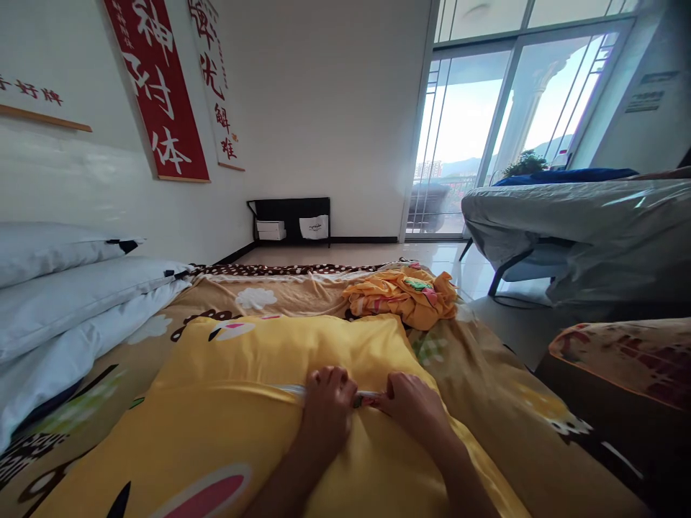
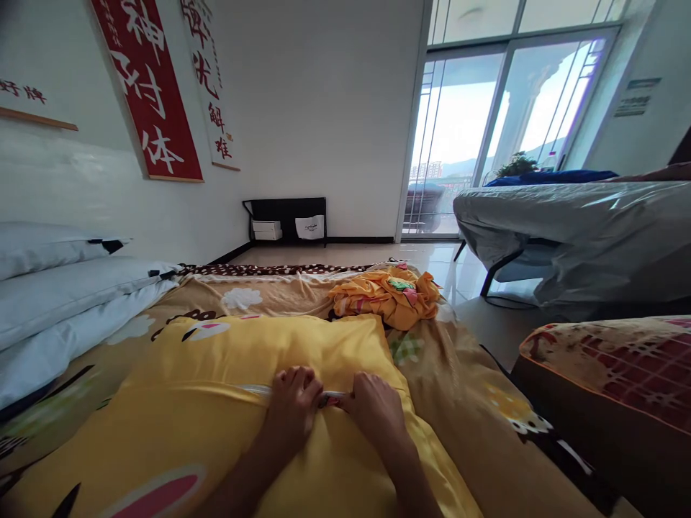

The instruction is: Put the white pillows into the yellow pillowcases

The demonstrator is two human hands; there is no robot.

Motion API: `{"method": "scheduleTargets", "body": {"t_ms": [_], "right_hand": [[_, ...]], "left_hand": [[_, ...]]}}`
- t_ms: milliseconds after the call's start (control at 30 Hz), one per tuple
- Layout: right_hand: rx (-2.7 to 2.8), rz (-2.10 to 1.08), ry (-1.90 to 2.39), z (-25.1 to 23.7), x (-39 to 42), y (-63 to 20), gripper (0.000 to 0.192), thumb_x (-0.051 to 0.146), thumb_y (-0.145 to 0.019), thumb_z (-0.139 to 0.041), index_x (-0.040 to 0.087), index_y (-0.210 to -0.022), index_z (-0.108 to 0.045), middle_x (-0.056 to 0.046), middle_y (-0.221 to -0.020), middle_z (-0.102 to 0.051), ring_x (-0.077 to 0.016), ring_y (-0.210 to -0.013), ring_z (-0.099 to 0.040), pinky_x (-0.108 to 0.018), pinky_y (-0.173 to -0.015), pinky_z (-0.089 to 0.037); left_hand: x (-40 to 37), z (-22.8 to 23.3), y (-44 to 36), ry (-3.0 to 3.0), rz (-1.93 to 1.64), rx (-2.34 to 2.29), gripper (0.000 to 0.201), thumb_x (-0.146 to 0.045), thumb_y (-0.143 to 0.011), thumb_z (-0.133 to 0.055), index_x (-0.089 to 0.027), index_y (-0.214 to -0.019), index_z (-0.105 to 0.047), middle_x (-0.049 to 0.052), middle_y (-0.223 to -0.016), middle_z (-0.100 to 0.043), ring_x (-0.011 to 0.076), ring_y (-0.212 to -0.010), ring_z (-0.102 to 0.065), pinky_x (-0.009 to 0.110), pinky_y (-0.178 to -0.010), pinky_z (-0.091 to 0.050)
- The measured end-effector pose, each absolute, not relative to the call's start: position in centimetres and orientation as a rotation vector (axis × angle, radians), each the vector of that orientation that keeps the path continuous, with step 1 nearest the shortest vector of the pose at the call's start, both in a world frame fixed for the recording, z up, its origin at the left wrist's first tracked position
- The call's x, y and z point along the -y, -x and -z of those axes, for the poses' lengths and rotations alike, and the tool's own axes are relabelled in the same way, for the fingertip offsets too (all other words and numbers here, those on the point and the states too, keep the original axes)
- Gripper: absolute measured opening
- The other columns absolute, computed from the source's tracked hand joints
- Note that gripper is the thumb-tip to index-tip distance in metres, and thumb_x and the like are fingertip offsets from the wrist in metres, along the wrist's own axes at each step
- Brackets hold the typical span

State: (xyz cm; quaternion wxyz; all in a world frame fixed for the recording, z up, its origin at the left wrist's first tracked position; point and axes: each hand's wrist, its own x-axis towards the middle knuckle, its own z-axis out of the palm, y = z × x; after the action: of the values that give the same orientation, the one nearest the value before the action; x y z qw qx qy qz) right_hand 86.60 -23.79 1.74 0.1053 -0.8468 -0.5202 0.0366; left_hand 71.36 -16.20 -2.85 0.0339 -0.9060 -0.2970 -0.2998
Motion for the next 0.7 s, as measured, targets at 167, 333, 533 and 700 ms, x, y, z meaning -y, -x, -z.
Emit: {"method": "scheduleTargets", "body": {"t_ms": [167,333,533,700], "right_hand": [[1.556,-0.132,2.463,-2.2,24.1,-86.6,0.039,0.055,-0.081,-0.062,0.016,-0.079,-0.068,-0.008,-0.084,-0.071,-0.0239,-0.082,-0.061,-0.029,-0.058,-0.024],[1.527,-0.142,2.478,-2.6,24.1,-86.2,0.033,0.047,-0.082,-0.062,0.015,-0.078,-0.068,-0.010,-0.085,-0.071,-0.0237,-0.081,-0.060,-0.029,-0.057,-0.023],[1.551,-0.208,2.158,-2.0,23.1,-87.7,0.023,0.024,-0.078,-0.052,0.015,-0.059,-0.063,-0.003,-0.061,-0.063,-0.0122,-0.059,-0.049,-0.026,-0.055,-0.025],[1.450,-0.368,1.877,-1.4,22.8,-89.3,0.018,0.022,-0.072,-0.050,0.015,-0.064,-0.065,0.000,-0.061,-0.064,-0.0111,-0.059,-0.051,-0.021,-0.056,-0.034]], "left_hand": [[16.3,3.0,-71.4,2.769,1.032,0.915,0.005,-0.018,-0.087,-0.057,-0.022,-0.086,-0.058,0.000,-0.097,-0.059,0.0182,-0.092,-0.047,0.036,-0.081,-0.028],[16.3,3.0,-71.3,2.781,1.061,0.927,0.005,-0.018,-0.087,-0.058,-0.023,-0.086,-0.058,-0.001,-0.099,-0.059,0.0187,-0.094,-0.047,0.036,-0.081,-0.028],[16.1,2.7,-71.2,2.877,1.103,1.001,0.006,-0.018,-0.089,-0.055,-0.023,-0.086,-0.059,-0.001,-0.100,-0.059,0.0177,-0.095,-0.047,0.036,-0.084,-0.027],[16.1,2.7,-71.2,2.922,1.084,1.025,0.009,-0.019,-0.091,-0.050,-0.022,-0.088,-0.058,0.000,-0.101,-0.059,0.0187,-0.095,-0.047,0.037,-0.085,-0.027]]}}
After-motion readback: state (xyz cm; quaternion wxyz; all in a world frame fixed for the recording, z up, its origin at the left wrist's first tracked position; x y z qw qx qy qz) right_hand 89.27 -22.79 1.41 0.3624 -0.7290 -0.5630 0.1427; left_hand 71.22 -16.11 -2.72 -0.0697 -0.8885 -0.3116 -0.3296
